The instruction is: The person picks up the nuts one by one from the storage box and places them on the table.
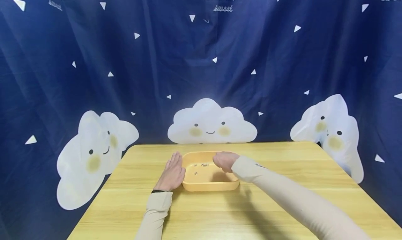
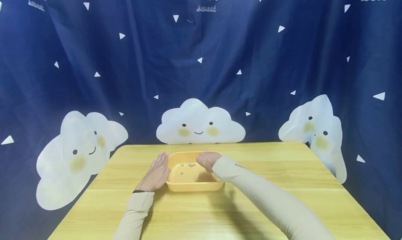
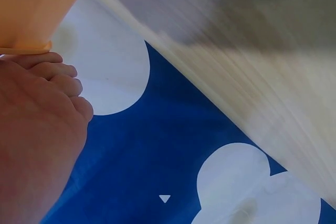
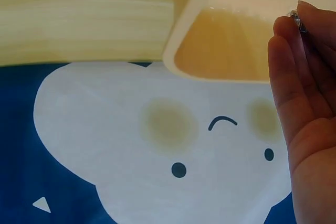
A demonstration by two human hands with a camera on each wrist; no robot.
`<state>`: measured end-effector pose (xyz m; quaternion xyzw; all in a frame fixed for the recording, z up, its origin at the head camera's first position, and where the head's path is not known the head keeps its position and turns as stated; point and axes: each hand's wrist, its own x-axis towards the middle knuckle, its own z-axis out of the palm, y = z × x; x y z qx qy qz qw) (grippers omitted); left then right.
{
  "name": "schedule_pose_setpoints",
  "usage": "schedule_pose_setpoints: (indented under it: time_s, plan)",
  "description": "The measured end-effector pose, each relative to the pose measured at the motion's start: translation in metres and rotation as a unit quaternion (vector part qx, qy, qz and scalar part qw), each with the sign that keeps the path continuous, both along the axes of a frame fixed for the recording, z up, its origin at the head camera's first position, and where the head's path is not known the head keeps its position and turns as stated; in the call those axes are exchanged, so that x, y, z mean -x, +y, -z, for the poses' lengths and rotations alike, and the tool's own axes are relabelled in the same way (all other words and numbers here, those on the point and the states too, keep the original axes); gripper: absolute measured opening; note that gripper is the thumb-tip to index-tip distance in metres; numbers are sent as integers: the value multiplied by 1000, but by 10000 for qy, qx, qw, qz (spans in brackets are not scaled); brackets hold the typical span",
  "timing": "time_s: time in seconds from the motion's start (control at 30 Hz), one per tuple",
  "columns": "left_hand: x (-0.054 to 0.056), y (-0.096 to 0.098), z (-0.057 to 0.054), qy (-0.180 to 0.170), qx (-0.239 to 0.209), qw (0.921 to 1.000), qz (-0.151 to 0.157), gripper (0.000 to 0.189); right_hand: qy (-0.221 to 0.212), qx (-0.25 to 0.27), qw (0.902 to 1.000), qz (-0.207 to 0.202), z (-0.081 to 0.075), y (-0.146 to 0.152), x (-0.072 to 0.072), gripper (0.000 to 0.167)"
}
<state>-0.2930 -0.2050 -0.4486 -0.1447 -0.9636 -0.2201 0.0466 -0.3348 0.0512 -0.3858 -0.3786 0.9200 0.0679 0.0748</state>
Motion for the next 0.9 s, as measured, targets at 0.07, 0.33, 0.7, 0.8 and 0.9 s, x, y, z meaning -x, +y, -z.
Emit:
schedule_pose_setpoints:
  time_s: [0.07,0.33,0.7,0.8,0.9]
  plan:
    - [0,1,0,3,-21,10000,4,60,25,-33,10000,16,-2,4,-1,44]
    - [2,0,1,16,-31,10000,60,61,170,-133,9998,2,-9,21,-1,43]
    - [3,-2,2,-41,53,10000,29,61,233,-153,9993,258,-17,40,-1,30]
    - [1,-1,1,-44,32,10000,43,60,261,-115,9991,323,-20,47,0,30]
    - [1,-1,0,-64,31,10000,29,61,334,-20,9991,262,-22,54,-1,32]
